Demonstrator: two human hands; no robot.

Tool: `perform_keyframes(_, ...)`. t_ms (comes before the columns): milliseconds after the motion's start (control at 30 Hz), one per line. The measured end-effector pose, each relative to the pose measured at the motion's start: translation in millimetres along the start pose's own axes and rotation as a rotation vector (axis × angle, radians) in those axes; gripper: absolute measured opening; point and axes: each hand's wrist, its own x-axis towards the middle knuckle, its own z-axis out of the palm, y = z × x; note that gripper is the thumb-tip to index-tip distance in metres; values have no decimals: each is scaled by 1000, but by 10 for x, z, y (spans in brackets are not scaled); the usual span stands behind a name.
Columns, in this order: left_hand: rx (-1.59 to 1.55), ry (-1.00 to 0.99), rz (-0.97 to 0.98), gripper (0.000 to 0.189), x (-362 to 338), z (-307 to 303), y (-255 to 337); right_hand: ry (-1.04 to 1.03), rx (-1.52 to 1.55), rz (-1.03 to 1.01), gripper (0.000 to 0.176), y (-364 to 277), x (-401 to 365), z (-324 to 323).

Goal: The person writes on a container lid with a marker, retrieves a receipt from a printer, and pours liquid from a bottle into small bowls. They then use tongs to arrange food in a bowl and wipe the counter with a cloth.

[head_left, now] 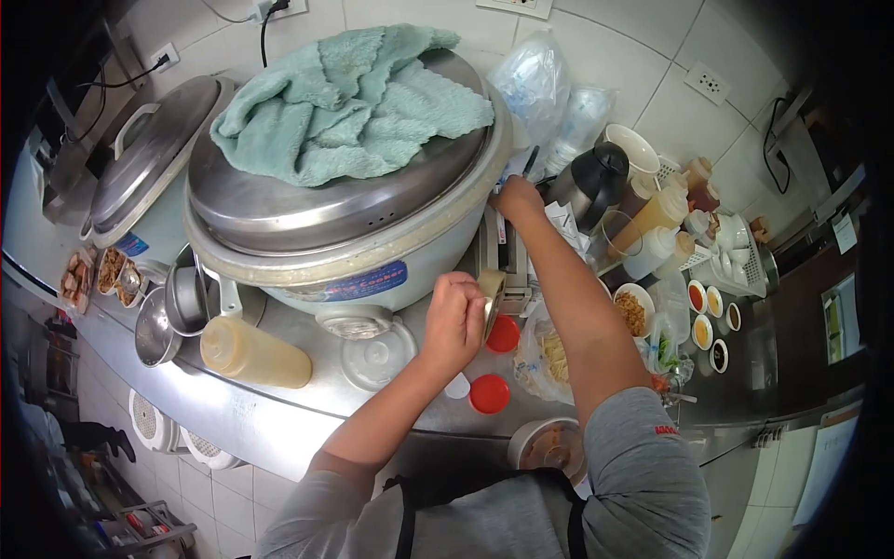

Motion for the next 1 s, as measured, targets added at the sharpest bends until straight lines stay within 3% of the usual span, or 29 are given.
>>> perform_keyframes(267, 21, 62, 63, 7, 200, 254, -208, -17, 11, -87, 31, 96, 57, 46)
perform_keyframes(367, 33, 98, 108, 7, 299, 332, -243, 104, 181, -184, 30, 170, 26, -7)
perform_keyframes(567, 95, 78, 119, 10, 530, 670, -452, 154, 533, -194, 28, 335, 23, -5)
perform_keyframes(900, 403, 32, 168, 13, 693, 1099, -924, -127, 691, -233, 37, 403, -63, -106)
perform_keyframes(1000, 413, 33, 197, 12, 727, 1099, -921, -47, 746, -274, 25, 470, -215, -182)
